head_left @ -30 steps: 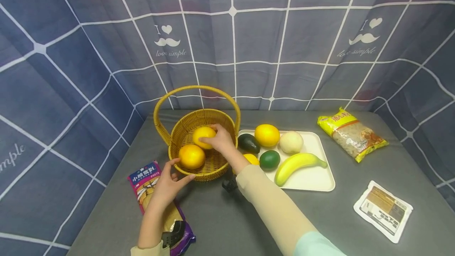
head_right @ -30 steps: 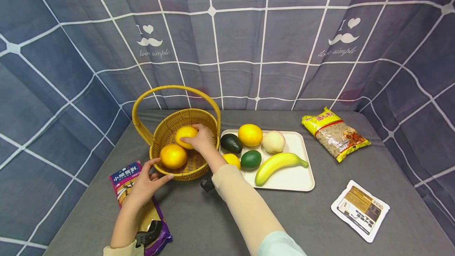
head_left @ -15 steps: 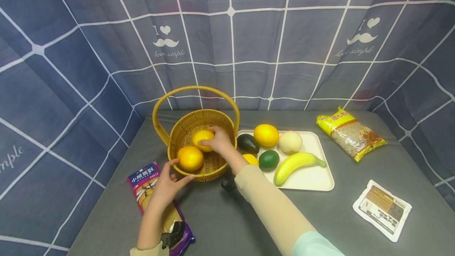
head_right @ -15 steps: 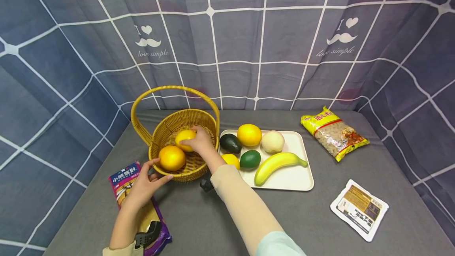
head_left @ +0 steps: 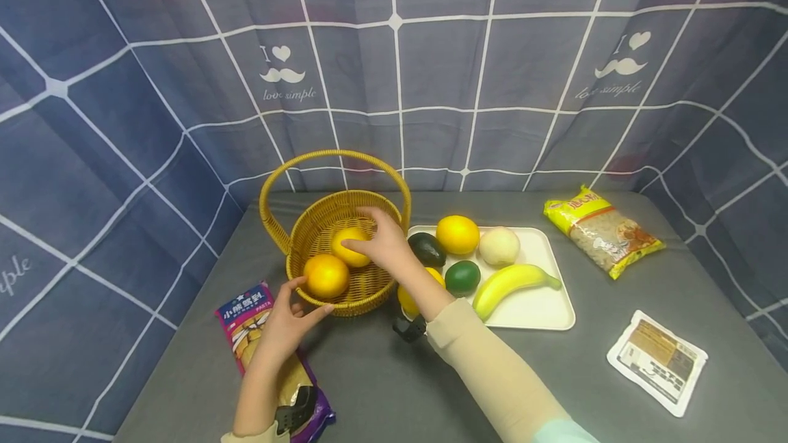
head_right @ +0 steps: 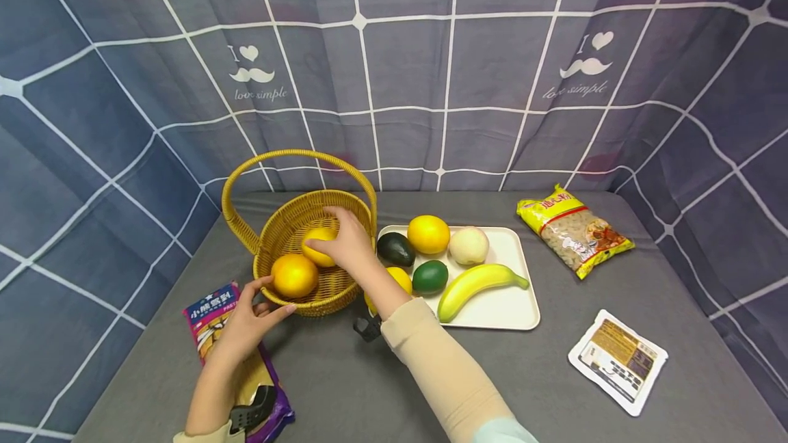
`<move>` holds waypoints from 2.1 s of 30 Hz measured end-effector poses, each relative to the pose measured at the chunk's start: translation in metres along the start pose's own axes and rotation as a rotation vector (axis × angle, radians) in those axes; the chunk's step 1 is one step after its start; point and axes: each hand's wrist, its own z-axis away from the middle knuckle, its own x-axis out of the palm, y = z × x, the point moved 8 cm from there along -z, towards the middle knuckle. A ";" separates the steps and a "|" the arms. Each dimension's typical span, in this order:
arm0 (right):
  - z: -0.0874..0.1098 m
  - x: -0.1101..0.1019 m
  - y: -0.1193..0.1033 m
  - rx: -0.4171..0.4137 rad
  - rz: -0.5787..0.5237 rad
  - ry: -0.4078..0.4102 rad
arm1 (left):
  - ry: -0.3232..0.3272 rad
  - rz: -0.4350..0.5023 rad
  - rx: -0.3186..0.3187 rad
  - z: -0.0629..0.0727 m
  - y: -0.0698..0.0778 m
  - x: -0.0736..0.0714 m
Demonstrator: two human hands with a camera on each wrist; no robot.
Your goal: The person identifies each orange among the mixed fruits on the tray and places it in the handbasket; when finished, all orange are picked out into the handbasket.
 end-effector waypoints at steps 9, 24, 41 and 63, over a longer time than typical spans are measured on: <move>0.028 -0.030 -0.015 -0.019 -0.095 -0.019 | -0.006 -0.003 0.002 0.000 -0.001 0.000; 0.054 -0.085 0.002 0.047 -0.140 -0.050 | -0.013 0.017 0.020 0.000 0.000 0.000; 0.057 -0.150 0.047 0.106 -0.230 0.268 | -0.019 0.019 0.005 0.000 0.000 0.000; 0.051 -0.145 0.102 0.261 -0.129 0.279 | -0.022 0.010 -0.001 -0.001 -0.001 0.000</move>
